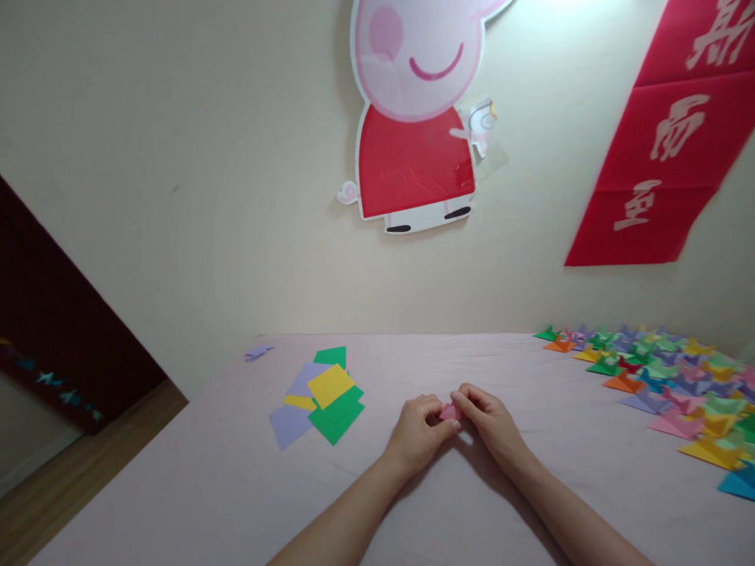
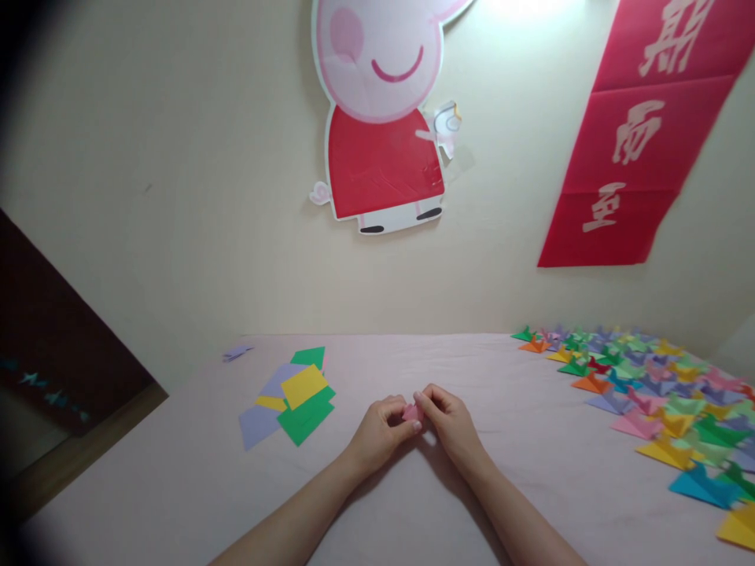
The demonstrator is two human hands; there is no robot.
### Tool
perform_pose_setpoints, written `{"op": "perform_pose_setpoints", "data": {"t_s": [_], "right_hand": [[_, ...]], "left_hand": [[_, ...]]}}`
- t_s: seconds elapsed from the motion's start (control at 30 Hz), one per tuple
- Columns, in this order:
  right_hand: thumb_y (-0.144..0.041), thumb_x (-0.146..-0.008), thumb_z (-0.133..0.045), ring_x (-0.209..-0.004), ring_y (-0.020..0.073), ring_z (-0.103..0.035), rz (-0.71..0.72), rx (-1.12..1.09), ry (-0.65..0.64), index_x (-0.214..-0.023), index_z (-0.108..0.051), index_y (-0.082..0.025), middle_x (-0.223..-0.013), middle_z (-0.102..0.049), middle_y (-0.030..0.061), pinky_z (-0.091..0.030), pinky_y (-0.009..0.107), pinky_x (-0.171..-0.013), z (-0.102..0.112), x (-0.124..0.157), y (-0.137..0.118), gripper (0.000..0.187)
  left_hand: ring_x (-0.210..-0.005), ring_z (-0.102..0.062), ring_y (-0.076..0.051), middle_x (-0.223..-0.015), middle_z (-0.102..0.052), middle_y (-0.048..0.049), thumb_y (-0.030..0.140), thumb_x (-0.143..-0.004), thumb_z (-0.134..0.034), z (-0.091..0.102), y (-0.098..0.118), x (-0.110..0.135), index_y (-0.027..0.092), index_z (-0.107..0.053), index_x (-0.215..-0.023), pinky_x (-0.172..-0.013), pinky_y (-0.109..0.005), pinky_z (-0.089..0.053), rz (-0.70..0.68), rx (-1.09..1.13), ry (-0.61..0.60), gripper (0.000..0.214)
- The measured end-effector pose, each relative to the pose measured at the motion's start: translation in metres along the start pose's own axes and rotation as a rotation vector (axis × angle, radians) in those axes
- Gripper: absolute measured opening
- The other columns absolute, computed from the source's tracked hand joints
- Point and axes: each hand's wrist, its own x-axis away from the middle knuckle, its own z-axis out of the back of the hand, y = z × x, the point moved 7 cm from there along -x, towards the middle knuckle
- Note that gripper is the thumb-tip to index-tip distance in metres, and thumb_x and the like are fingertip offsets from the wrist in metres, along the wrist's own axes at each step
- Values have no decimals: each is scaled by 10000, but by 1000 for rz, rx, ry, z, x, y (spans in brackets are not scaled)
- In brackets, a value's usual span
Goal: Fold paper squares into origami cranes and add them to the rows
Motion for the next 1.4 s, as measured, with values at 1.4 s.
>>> {"op": "perform_pose_setpoints", "data": {"t_s": [1.4], "right_hand": [[-522, -758, -704, -611, 136, -435, 93, -154, 54, -717, -532, -222, -643, -475, -42, -379, 255, -591, 8, 0, -10, 348]], "left_hand": [[-727, -512, -173, -716, -574, 8, 279, -824, -581, 1, 5, 1, 191, -626, -695, -688, -264, -368, -5, -16, -1, 163]]}}
